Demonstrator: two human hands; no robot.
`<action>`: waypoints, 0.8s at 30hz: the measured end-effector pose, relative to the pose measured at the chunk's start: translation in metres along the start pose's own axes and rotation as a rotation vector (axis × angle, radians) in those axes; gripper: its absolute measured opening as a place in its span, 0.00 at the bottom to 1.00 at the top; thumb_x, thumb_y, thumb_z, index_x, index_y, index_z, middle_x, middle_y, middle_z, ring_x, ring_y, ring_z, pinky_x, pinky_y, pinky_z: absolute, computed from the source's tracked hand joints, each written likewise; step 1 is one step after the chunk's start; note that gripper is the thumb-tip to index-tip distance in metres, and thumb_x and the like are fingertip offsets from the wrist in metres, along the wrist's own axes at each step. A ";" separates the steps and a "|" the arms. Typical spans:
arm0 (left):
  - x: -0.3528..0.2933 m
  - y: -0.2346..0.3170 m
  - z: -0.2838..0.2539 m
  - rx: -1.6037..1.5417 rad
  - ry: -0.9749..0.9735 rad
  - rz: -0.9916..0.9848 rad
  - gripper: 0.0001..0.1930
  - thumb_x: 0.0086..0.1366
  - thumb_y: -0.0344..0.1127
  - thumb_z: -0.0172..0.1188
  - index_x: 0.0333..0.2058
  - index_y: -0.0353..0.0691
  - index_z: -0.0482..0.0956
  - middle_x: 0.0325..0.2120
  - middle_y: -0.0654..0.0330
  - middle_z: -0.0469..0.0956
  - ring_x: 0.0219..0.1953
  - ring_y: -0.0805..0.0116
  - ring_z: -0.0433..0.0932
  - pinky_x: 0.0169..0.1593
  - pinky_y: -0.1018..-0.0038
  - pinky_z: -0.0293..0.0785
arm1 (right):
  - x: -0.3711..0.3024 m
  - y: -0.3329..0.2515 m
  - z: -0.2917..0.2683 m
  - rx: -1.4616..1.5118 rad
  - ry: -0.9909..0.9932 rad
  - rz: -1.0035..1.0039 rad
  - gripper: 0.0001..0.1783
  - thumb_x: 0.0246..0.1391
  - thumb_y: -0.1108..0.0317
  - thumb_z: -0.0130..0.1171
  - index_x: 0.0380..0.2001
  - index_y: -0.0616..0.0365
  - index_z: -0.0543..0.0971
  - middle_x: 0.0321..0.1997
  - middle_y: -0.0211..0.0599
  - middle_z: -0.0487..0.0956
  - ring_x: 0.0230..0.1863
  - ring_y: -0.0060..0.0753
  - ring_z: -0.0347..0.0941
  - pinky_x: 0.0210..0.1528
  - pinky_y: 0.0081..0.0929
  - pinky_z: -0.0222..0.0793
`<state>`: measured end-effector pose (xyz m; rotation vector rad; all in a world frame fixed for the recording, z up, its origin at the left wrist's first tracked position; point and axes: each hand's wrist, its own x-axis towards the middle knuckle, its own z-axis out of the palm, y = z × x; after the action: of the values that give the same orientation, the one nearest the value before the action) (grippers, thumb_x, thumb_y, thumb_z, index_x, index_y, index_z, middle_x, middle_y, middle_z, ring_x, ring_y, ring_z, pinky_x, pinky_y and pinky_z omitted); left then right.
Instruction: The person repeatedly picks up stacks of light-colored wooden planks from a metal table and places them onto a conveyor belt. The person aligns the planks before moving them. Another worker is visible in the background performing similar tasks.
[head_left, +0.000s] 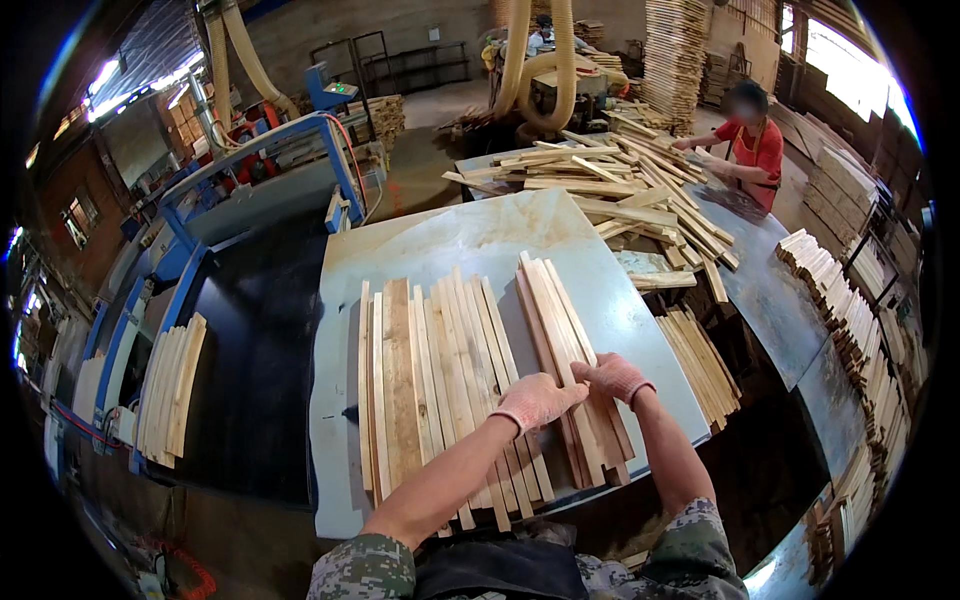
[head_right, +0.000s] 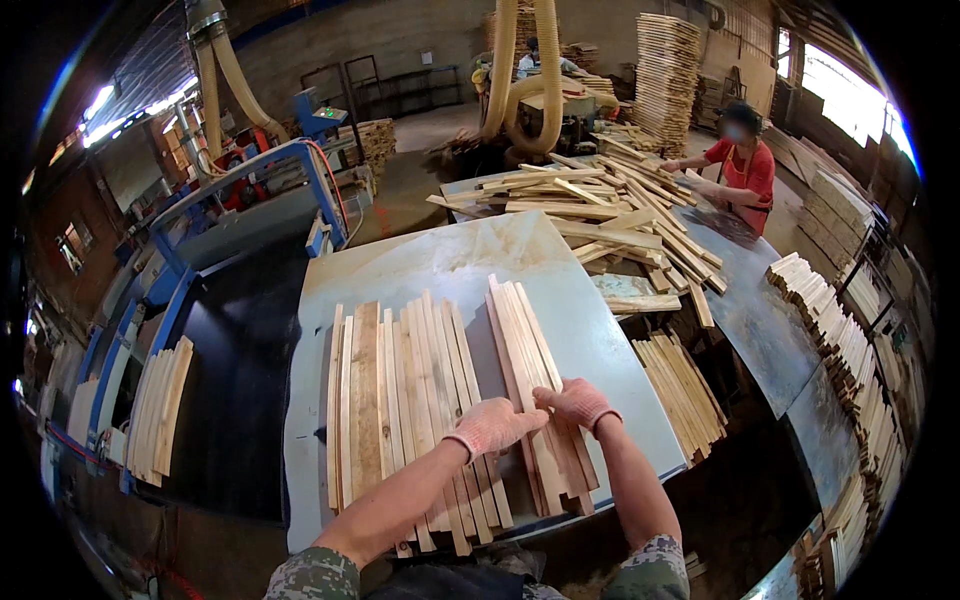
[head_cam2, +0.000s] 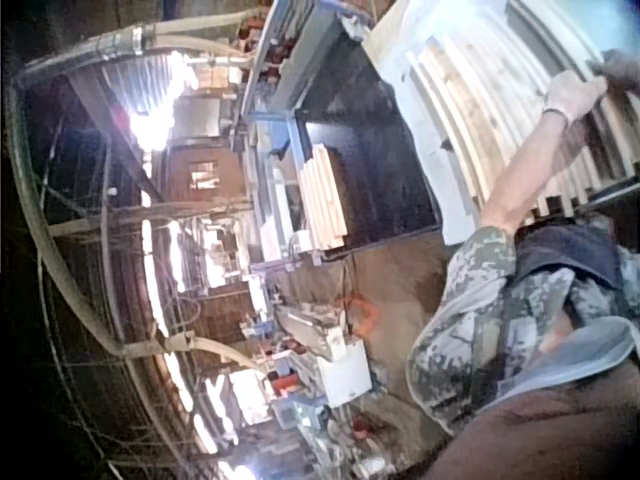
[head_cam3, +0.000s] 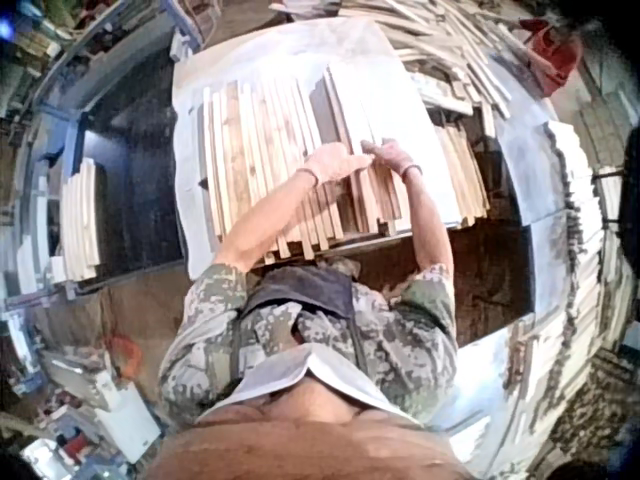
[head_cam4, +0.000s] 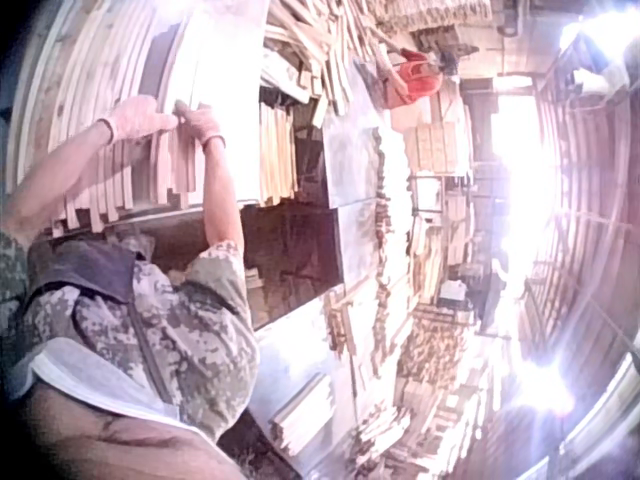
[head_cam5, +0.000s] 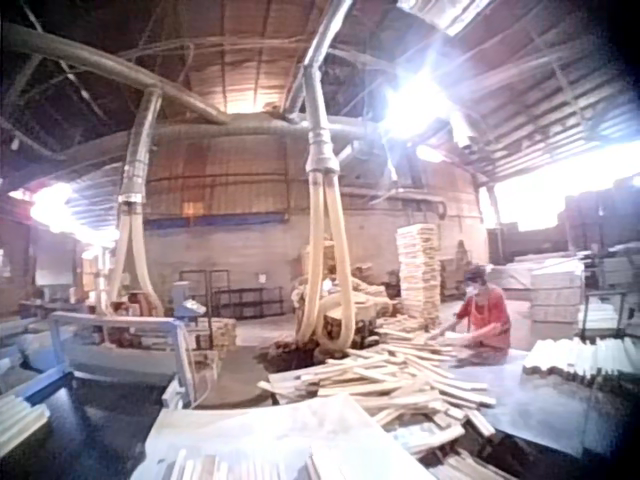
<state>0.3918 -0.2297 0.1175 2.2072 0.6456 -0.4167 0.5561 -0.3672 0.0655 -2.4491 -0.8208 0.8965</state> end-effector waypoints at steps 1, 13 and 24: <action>0.002 -0.003 0.004 0.014 0.087 -0.022 0.39 0.63 0.70 0.59 0.36 0.27 0.85 0.31 0.42 0.85 0.42 0.50 0.87 0.51 0.58 0.81 | -0.005 -0.015 -0.004 -0.084 0.006 0.024 0.50 0.56 0.24 0.60 0.61 0.61 0.82 0.57 0.58 0.85 0.59 0.56 0.82 0.62 0.45 0.75; -0.006 -0.057 0.009 -1.169 0.072 0.104 0.21 0.67 0.47 0.63 0.44 0.31 0.78 0.30 0.55 0.80 0.29 0.66 0.81 0.36 0.66 0.83 | 0.016 0.004 0.020 0.098 0.283 -0.078 0.60 0.56 0.37 0.68 0.77 0.70 0.59 0.71 0.65 0.72 0.71 0.59 0.71 0.72 0.43 0.68; -0.157 -0.232 -0.122 -0.472 0.942 0.022 0.12 0.70 0.39 0.58 0.40 0.36 0.80 0.34 0.46 0.83 0.38 0.47 0.83 0.45 0.58 0.78 | -0.036 -0.125 0.085 -0.118 0.326 -0.496 0.52 0.57 0.45 0.68 0.77 0.63 0.62 0.70 0.56 0.74 0.73 0.55 0.66 0.75 0.46 0.63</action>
<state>0.1413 -0.0546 0.1333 1.8525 1.0603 0.7771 0.4274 -0.2830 0.0893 -2.2360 -1.2976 0.2677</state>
